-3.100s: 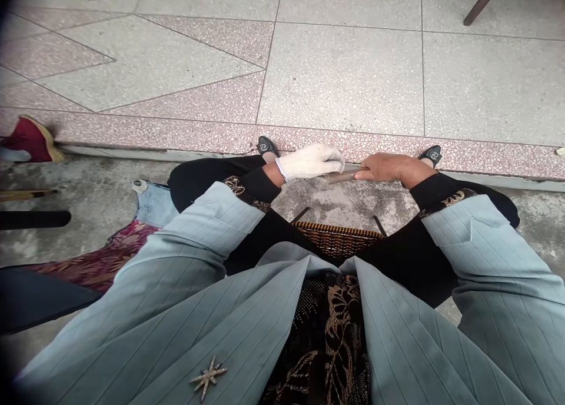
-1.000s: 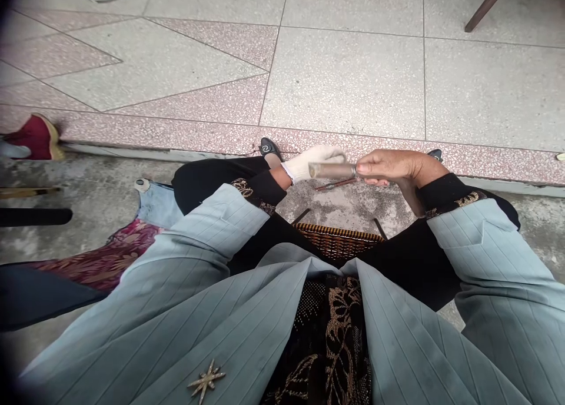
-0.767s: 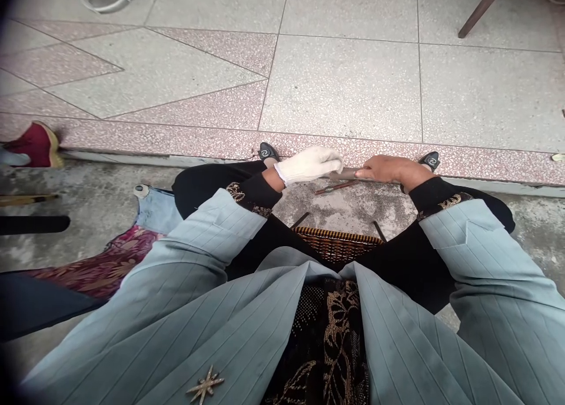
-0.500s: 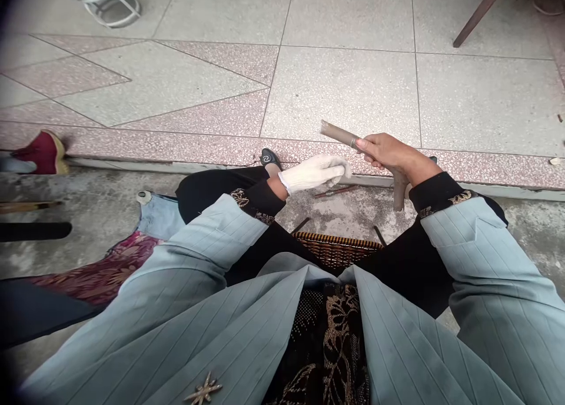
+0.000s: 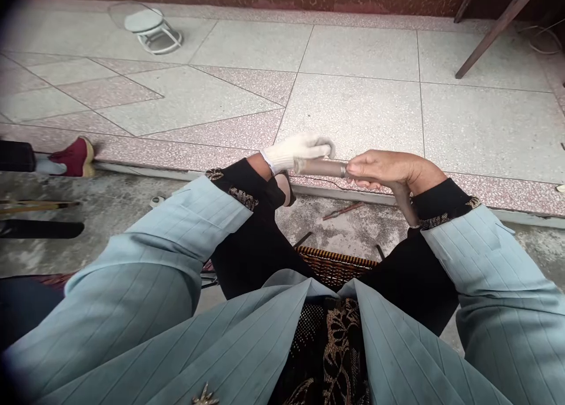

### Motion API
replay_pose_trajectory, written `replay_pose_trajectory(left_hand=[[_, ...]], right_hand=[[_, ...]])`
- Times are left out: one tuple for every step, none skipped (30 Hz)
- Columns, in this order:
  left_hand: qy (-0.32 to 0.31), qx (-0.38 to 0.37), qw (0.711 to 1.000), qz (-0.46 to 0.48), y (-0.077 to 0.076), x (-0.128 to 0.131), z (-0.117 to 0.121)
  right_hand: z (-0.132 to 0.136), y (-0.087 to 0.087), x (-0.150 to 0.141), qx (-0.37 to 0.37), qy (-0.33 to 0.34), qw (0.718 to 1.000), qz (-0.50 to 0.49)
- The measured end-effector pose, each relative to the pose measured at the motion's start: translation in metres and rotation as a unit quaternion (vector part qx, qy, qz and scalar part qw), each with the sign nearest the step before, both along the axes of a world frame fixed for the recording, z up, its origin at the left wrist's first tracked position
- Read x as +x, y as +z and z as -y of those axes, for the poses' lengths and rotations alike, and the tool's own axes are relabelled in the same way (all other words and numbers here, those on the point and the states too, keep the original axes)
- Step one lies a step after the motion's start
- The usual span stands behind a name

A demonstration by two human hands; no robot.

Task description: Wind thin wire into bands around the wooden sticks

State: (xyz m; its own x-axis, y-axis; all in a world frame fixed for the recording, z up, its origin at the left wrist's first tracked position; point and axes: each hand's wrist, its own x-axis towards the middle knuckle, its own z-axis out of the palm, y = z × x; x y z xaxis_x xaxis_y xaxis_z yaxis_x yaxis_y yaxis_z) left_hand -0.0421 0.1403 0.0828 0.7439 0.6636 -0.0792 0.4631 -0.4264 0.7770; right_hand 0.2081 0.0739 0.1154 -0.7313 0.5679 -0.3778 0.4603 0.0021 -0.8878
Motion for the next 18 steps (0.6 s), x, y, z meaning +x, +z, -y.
replay_pose_trajectory(left_hand=[[-0.009,0.004,1.0,-0.005,0.006,0.0,-0.004],[-0.004,0.015,1.0,-0.018,0.01,0.0,-0.006],[-0.006,0.021,0.999,-0.029,0.014,0.001,-0.008],[-0.008,0.027,0.999,-0.038,0.016,0.003,-0.009],[-0.011,0.028,0.999,-0.041,0.017,0.005,-0.008],[-0.017,0.023,0.999,-0.036,0.017,0.008,-0.007],[-0.023,0.01,0.999,-0.022,0.016,0.012,-0.004],[-0.029,-0.019,0.999,-0.003,0.014,0.015,-0.001],[-0.025,-0.048,0.998,0.02,0.011,0.019,0.003],[-0.02,-0.075,0.996,0.039,0.008,0.022,0.006],[-0.026,-0.102,0.993,0.051,0.005,0.025,0.01],[-0.041,-0.124,0.99,0.061,0.002,0.026,0.012],[-0.061,-0.143,0.985,0.071,-0.001,0.028,0.014],[-0.082,-0.158,0.981,0.077,-0.004,0.028,0.015],[-0.099,-0.168,0.978,0.077,-0.007,0.028,0.015],[-0.109,-0.175,0.976,0.071,-0.01,0.028,0.014],[-0.109,-0.176,0.976,0.06,-0.013,0.027,0.012],[-0.103,-0.171,0.979,0.046,-0.017,0.027,0.009]], right_hand=[[-0.001,-0.003,-0.002,0.02,0.011,0.999,0.044],[-0.004,-0.008,-0.004,0.04,0.014,0.995,0.088],[-0.008,-0.014,-0.004,0.054,0.013,0.991,0.125],[-0.012,-0.02,-0.004,0.065,0.011,0.984,0.167],[-0.018,-0.027,-0.002,0.075,0.001,0.975,0.211],[-0.024,-0.032,0.001,0.078,-0.017,0.965,0.249],[-0.03,-0.037,0.004,0.077,-0.051,0.958,0.271],[-0.035,-0.04,0.008,0.083,-0.103,0.95,0.281],[-0.039,-0.041,0.012,0.086,-0.158,0.946,0.271],[-0.042,-0.04,0.015,0.083,-0.209,0.945,0.239],[-0.043,-0.038,0.017,0.074,-0.249,0.947,0.19],[-0.042,-0.035,0.019,0.057,-0.272,0.951,0.132],[-0.04,-0.032,0.019,0.036,-0.279,0.957,0.072],[-0.037,-0.028,0.019,0.014,-0.273,0.962,0.018],[-0.033,-0.025,0.018,-0.007,-0.26,0.965,-0.026],[-0.029,-0.022,0.017,-0.027,-0.244,0.968,-0.061],[-0.026,-0.02,0.016,-0.046,-0.226,0.969,-0.089],[-0.022,-0.019,0.015,-0.063,-0.208,0.97,-0.112]])
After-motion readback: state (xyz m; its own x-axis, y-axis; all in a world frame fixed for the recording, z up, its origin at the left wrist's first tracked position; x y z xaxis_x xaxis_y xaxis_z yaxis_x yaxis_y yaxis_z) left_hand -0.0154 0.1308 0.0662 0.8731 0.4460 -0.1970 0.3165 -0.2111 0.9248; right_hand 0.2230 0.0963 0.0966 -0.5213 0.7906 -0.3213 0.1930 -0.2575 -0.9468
